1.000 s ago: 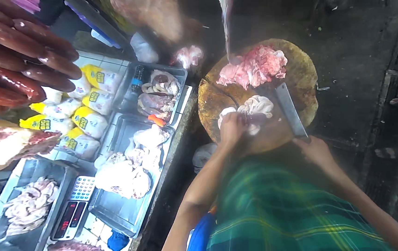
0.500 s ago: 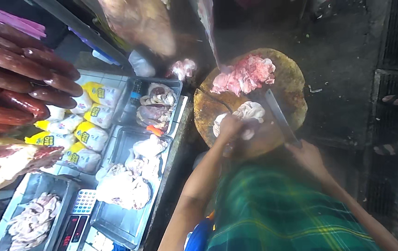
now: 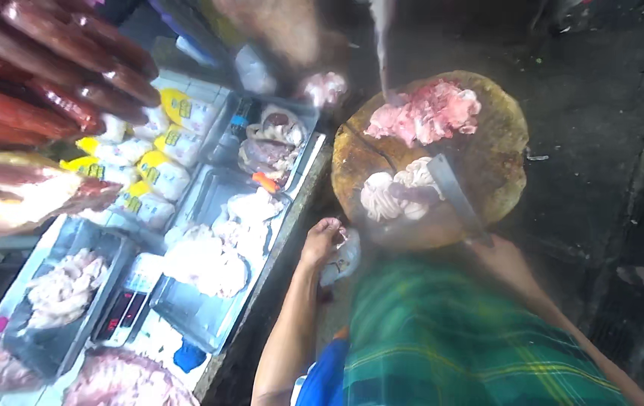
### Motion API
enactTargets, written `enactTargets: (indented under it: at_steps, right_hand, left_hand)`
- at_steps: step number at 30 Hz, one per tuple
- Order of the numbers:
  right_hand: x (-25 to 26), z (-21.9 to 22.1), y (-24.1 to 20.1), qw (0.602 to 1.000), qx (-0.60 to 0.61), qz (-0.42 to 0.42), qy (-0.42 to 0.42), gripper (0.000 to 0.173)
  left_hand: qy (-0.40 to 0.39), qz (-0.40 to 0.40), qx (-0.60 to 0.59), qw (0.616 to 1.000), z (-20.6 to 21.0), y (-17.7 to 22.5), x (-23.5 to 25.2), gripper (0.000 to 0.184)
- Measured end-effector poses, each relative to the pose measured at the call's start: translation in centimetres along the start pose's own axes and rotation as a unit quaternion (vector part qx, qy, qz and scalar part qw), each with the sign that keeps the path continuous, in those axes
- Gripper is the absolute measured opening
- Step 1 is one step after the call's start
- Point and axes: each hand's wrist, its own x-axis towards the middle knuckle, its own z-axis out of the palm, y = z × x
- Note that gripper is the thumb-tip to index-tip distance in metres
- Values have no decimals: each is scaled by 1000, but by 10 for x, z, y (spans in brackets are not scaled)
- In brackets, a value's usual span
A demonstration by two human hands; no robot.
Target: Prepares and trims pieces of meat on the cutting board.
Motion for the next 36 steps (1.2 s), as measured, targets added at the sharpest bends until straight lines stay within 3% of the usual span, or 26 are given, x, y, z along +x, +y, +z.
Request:
enactTargets:
  at_steps: [5,11,16,20,22,25,27,29,31,33,34,36]
  right_hand:
    - [-3,-1,-8,999,13,9,-31,63]
    - [-3,-4,-16,999,-2,18,-37,61]
    - [0,-5,-16,999,-6,20,-25,57]
    - [-5,-6,-18,1000,-5,15,-25,53]
    - [-8,-11,-16,1000,-2,11,-15,55]
    - [-14,-10,-5,999,16,16,24,57]
    - [-17,-6,5,998,35,24,49,56]
    - [-17,-3,12,996,53,36,68,55]
    - [-18,-1,18,993,71,44,80,55]
    - [-20,-1,23,992,75,56,89,56]
    - [-20,-1,25,991,76,61,93,56]
    - [-21,1,32,989,80,76,95,58]
  left_hand:
    - [108,-134,-111,979,-57,-71,-12,23]
    - [138,-144,-210,957,-79,-104,-8,24]
    - [192,-157,13,969,-91,-135,8,27]
    - [162,-281,279,904,-96,-145,18,45]
    - [153,-215,336,904,-70,-116,25,45]
    - [136,48,336,931,4,-41,32,38]
    - [78,218,364,902,61,-5,48,38]
    - [10,325,433,841,119,14,74,49]
    - [-77,327,527,780,162,22,99,52]
    - [-122,305,568,755,179,34,113,46]
    - [-128,299,564,759,178,46,118,42]
    - [-142,276,492,813,169,72,118,29]
